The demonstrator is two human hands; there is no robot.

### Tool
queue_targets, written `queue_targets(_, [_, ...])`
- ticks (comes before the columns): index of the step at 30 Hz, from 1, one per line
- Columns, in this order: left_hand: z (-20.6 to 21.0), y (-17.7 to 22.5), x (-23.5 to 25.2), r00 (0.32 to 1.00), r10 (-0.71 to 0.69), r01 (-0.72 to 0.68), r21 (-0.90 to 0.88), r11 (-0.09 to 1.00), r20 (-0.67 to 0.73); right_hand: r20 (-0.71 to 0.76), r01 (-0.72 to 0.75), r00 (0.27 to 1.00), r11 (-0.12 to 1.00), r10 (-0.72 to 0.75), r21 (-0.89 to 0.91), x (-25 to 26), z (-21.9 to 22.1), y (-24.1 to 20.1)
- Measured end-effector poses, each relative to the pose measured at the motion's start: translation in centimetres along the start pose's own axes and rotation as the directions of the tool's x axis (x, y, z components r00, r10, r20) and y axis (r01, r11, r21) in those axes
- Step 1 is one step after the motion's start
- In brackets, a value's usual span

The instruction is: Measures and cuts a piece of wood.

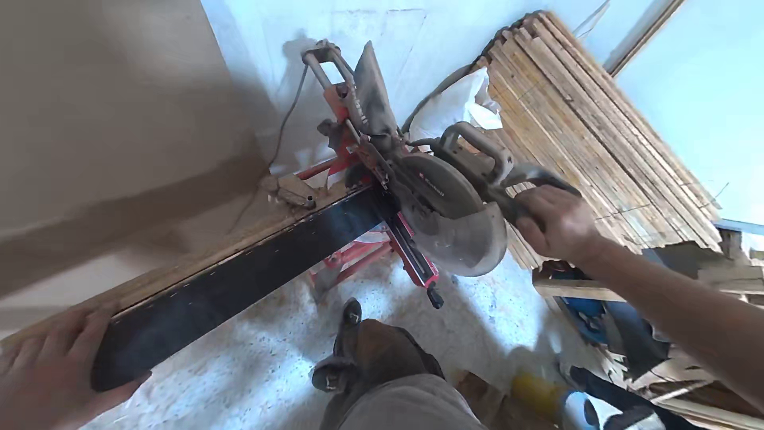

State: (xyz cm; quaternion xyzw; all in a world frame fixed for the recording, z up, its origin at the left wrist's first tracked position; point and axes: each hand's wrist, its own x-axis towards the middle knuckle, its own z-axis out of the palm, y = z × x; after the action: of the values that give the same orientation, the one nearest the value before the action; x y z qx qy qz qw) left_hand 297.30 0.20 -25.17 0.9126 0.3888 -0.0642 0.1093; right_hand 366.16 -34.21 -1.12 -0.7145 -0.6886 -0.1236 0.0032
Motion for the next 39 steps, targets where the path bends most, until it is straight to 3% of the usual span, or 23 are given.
queue_targets(7, [0.8,-0.6,0.1,0.999,0.026,-0.024,0.049,0.999,-0.041,-0.080,-0.008,0.997,0.999,0.005,-0.033,-1.0,2.3,-0.2])
queue_targets(25, [1.6,-1.1,0.1,0.996,0.032,-0.028,0.045,0.999,-0.085,-0.190,0.039,0.981,0.998,-0.047,-0.044,7.1,4.2,1.5])
queue_targets(32, [1.7,-1.2,0.2,0.998,0.005,-0.002,0.053,0.999,-0.057,-0.135,-0.041,0.990,0.999,0.042,0.009,4.4,6.8,0.0])
queue_targets(39, [1.3,-1.0,0.5,0.999,0.013,-0.010,0.058,0.998,-0.046,-0.192,-0.057,0.980,0.998,0.059,0.015,3.1,9.5,-0.6])
